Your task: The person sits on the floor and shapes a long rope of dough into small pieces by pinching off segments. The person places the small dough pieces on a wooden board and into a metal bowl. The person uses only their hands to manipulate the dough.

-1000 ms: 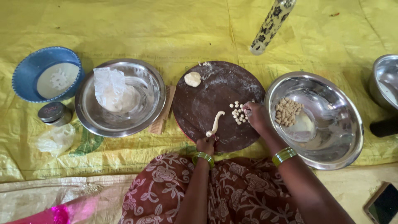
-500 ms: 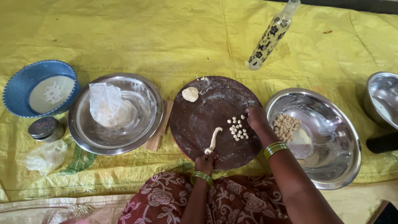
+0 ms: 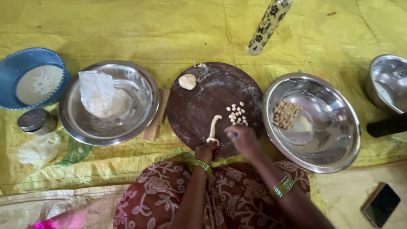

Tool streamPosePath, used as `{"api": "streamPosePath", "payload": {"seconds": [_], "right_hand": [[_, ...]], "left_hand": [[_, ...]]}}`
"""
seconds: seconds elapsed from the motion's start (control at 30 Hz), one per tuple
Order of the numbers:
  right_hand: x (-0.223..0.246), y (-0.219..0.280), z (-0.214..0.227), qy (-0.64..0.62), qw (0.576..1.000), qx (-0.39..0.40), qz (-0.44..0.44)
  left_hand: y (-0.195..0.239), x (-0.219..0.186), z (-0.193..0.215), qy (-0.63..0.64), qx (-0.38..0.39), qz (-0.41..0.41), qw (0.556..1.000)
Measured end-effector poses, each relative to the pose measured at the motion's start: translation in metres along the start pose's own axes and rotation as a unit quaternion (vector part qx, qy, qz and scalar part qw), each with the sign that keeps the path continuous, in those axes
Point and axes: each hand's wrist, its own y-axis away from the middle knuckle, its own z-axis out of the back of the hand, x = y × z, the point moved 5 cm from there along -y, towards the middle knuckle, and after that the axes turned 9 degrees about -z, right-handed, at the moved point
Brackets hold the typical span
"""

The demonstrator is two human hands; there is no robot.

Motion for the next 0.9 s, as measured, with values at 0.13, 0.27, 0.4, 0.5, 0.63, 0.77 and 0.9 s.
{"api": "streamPosePath", "payload": {"seconds": [0.13, 0.27, 0.4, 0.5, 0.63, 0.77, 0.9], "right_hand": [[0.015, 0.052, -0.023, -0.001, 0.993, -0.025, 0.115], [0.011, 0.068, -0.026, 0.049, 0.966, -0.133, 0.216], [-0.003, 0.062, -0.03, -0.006, 0.962, -0.153, 0.225], [-0.014, 0.055, -0.034, -0.064, 0.968, -0.135, 0.202], [-0.024, 0.046, -0.04, -0.106, 0.986, -0.077, 0.1], [-0.042, 0.04, -0.044, -0.307, 0.945, 0.063, -0.094], [-0.043, 0.044, -0.054, -0.502, 0.827, 0.192, -0.165]], "left_hand": [[0.01, 0.0, 0.001, -0.077, 0.022, 0.008, 0.997], [0.015, -0.002, 0.0, -0.105, 0.058, 0.001, 0.993], [0.018, 0.002, -0.005, -0.092, 0.077, 0.041, 0.992], [0.023, -0.002, -0.011, -0.073, 0.086, -0.005, 0.994], [0.032, -0.012, -0.007, -0.119, 0.044, -0.016, 0.992], [0.038, -0.021, -0.006, -0.049, 0.026, -0.003, 0.998], [0.037, -0.021, -0.007, -0.031, 0.041, 0.01, 0.999]]}}
